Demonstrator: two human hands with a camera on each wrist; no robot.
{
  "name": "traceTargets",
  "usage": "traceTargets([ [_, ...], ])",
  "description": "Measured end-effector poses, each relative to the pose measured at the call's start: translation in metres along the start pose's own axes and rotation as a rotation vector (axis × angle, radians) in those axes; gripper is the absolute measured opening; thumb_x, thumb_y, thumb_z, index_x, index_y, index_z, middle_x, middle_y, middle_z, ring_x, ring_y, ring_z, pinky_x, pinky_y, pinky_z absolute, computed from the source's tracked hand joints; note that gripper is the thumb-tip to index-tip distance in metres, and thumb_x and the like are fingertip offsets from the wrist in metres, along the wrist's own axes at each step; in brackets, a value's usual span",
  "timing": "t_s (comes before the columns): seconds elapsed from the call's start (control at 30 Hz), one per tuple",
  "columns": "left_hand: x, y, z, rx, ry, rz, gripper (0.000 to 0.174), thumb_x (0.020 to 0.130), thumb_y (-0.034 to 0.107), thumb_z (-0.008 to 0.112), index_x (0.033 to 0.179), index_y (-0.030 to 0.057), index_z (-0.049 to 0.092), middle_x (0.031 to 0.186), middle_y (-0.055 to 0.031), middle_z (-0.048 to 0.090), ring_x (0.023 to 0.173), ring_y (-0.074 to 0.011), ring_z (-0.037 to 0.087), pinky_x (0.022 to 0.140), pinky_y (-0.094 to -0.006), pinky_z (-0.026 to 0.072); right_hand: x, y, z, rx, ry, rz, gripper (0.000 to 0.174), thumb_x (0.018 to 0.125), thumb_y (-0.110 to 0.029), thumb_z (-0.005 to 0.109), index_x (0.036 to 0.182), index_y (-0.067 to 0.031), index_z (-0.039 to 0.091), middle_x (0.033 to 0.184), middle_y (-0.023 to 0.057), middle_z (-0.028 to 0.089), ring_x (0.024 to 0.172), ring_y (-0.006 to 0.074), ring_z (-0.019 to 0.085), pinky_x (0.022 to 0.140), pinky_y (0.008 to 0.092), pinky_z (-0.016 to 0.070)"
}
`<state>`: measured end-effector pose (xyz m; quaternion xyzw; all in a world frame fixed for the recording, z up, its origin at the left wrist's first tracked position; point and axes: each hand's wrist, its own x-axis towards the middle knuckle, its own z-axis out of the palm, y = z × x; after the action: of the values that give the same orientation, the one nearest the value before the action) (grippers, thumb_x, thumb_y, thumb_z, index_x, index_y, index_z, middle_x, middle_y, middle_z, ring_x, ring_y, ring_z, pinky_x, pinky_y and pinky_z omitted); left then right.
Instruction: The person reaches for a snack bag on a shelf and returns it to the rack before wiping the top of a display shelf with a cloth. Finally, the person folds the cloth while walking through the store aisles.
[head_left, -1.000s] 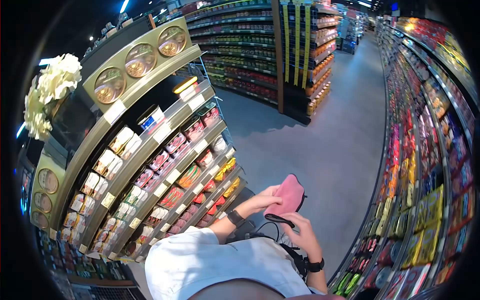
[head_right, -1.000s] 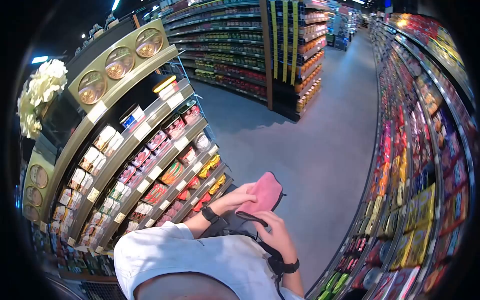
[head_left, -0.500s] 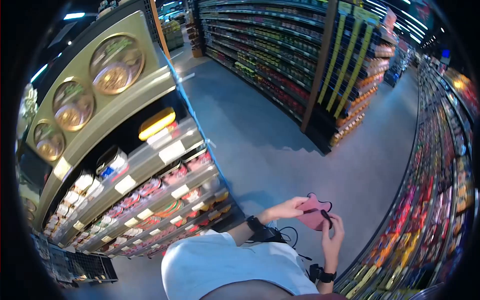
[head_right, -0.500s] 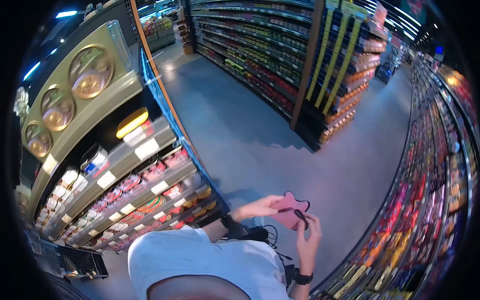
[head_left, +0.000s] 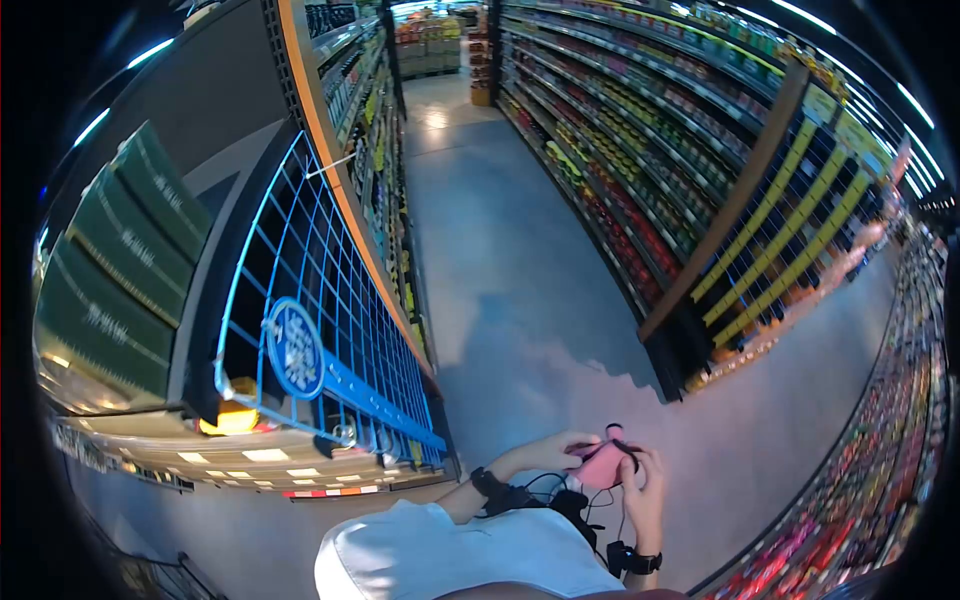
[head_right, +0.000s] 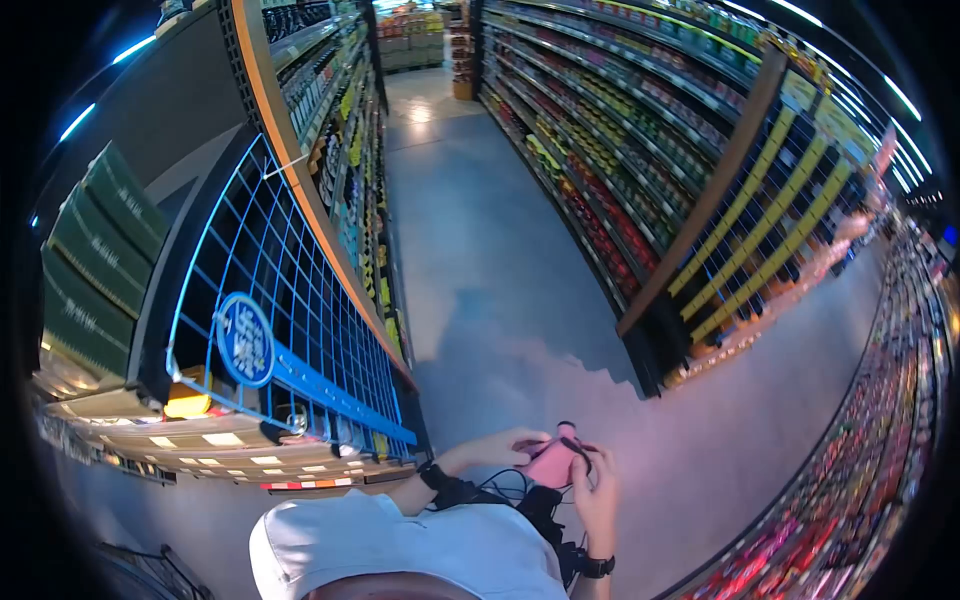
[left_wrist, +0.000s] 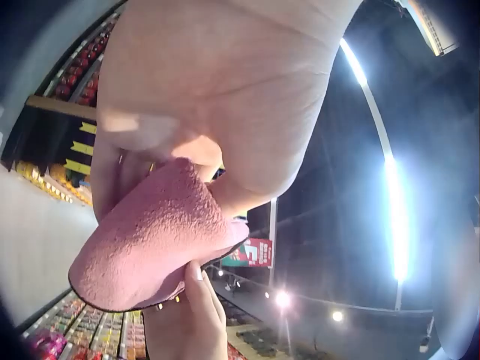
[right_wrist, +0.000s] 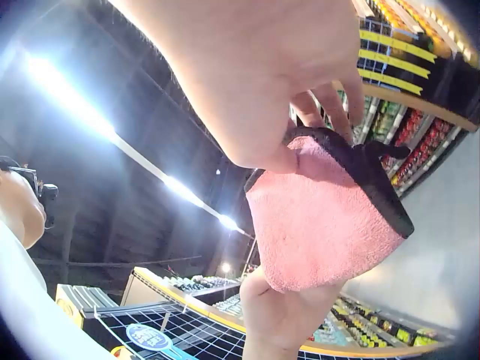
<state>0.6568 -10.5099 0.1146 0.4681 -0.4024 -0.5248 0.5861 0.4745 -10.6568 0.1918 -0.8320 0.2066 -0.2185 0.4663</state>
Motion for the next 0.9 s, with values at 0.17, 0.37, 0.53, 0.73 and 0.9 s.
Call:
traceTargets([
  [0.17, 0.048, -0.008, -0.066, -0.032, 0.227, -0.113, 0.06, 0.098, 0.011, 0.064, 0.152, -0.0056, 0.044, 0.142, -0.0111, 0.058, 0.131, -0.016, 0.051, 0.106, -0.0322, 0.0467, 0.117, 0.044, 0.001, 0.053, -0.183, -0.138, 0.016, 0.096, -0.006, 0.066, 0.106, 0.006, 0.069, 0.116, 0.0177, 0.068, 0.103, 0.0292, 0.067, 0.092, 0.0353, 0.0514],
  [0.37, 0.165, 0.056, -0.096, 0.008, 0.468, -0.088, 0.064, 0.1, 0.031, 0.073, 0.15, -0.001, 0.047, 0.138, -0.0127, 0.061, 0.122, -0.0166, 0.057, 0.106, -0.0323, 0.0462, 0.265, 0.103, -0.021, 0.093, -0.314, -0.162, 0.017, 0.096, -0.01, 0.067, 0.102, 0.0058, 0.067, 0.092, 0.0193, 0.067, 0.082, 0.0321, 0.064, 0.077, 0.0362, 0.0498],
  [0.53, 0.251, 0.104, -0.148, 0.333, 0.467, -0.022, 0.053, 0.095, 0.024, 0.079, 0.139, 0.0024, 0.059, 0.125, -0.0044, 0.068, 0.116, -0.0112, 0.059, 0.104, -0.0315, 0.0476, 0.374, 0.117, -0.035, 0.122, -0.365, -0.289, 0.017, 0.097, -0.01, 0.069, 0.098, 0.0067, 0.067, 0.089, 0.0165, 0.069, 0.085, 0.0276, 0.07, 0.078, 0.035, 0.052],
  [0.73, 0.301, 0.107, -0.225, 0.361, 0.518, 0.004, 0.036, 0.096, 0.018, 0.076, 0.127, 0.0012, 0.068, 0.116, -0.0042, 0.07, 0.111, -0.0108, 0.06, 0.1, -0.0311, 0.0489, 0.476, 0.125, -0.031, 0.189, -0.477, -0.251, 0.014, 0.094, -0.008, 0.07, 0.097, 0.0042, 0.067, 0.092, 0.0186, 0.068, 0.091, 0.036, 0.068, 0.084, 0.0398, 0.0521],
  [0.9, 0.328, 0.126, -0.29, 0.387, 0.542, 0.035, 0.032, 0.092, 0.013, 0.077, 0.122, 0.0034, 0.071, 0.114, -0.0067, 0.07, 0.11, -0.0152, 0.063, 0.1, -0.0321, 0.0484, 0.55, 0.127, 0.01, 0.176, -0.554, -0.39, 0.04, 0.089, -0.011, 0.077, 0.125, 0.0014, 0.062, 0.118, 0.0216, 0.065, 0.112, 0.0377, 0.066, 0.096, 0.0406, 0.0515],
])
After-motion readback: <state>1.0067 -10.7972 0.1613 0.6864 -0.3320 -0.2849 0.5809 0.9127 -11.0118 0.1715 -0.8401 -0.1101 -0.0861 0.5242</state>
